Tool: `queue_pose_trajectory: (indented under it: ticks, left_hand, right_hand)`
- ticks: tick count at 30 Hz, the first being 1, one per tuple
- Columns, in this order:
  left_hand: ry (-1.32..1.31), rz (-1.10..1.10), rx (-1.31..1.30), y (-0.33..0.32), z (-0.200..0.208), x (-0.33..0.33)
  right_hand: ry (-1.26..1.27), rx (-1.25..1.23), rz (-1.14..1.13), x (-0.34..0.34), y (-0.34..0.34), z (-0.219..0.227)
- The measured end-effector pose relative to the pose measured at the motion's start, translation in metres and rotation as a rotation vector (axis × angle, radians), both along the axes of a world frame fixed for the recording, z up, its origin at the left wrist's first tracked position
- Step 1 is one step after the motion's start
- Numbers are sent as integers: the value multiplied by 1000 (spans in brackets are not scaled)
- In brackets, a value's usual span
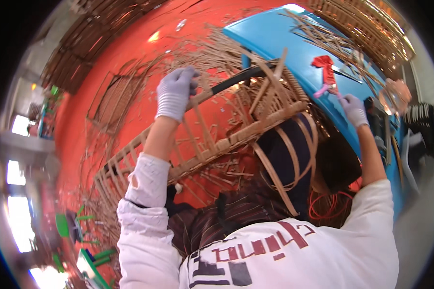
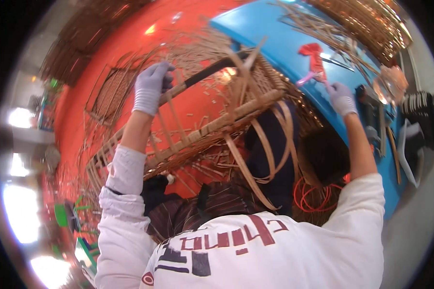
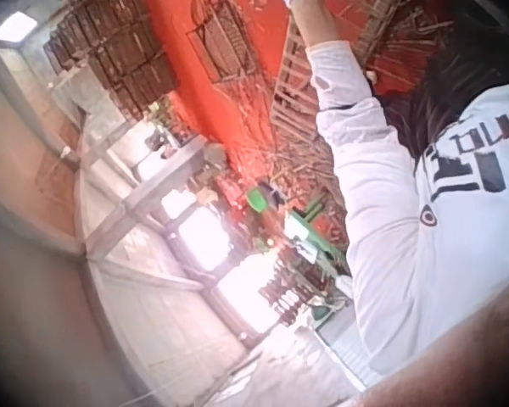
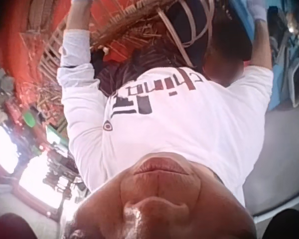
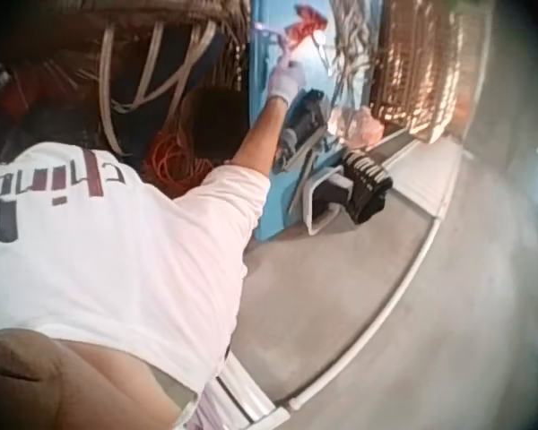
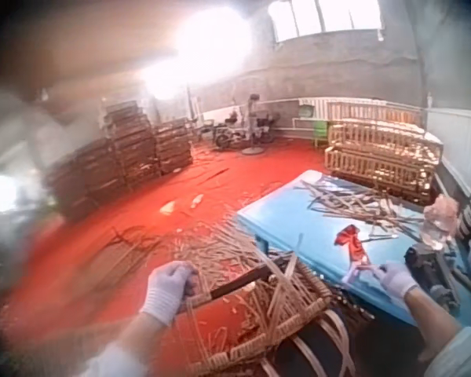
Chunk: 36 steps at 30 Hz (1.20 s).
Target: Using a pneumatic nail gun and wire cutters to assemble and trim wicker or bamboo furniture frame components.
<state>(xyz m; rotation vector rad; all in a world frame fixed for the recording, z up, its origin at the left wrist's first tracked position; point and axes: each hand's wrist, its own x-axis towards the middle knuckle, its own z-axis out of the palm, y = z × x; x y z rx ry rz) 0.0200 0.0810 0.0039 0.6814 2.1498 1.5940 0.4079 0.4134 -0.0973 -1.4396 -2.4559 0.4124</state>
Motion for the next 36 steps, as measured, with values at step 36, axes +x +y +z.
queue_pose_trajectory:
  ticks: [36]
  left_hand:
    - [595,16,-385,-27,13,21]
  right_hand:
    - [50,317,838,-179,-181,152]
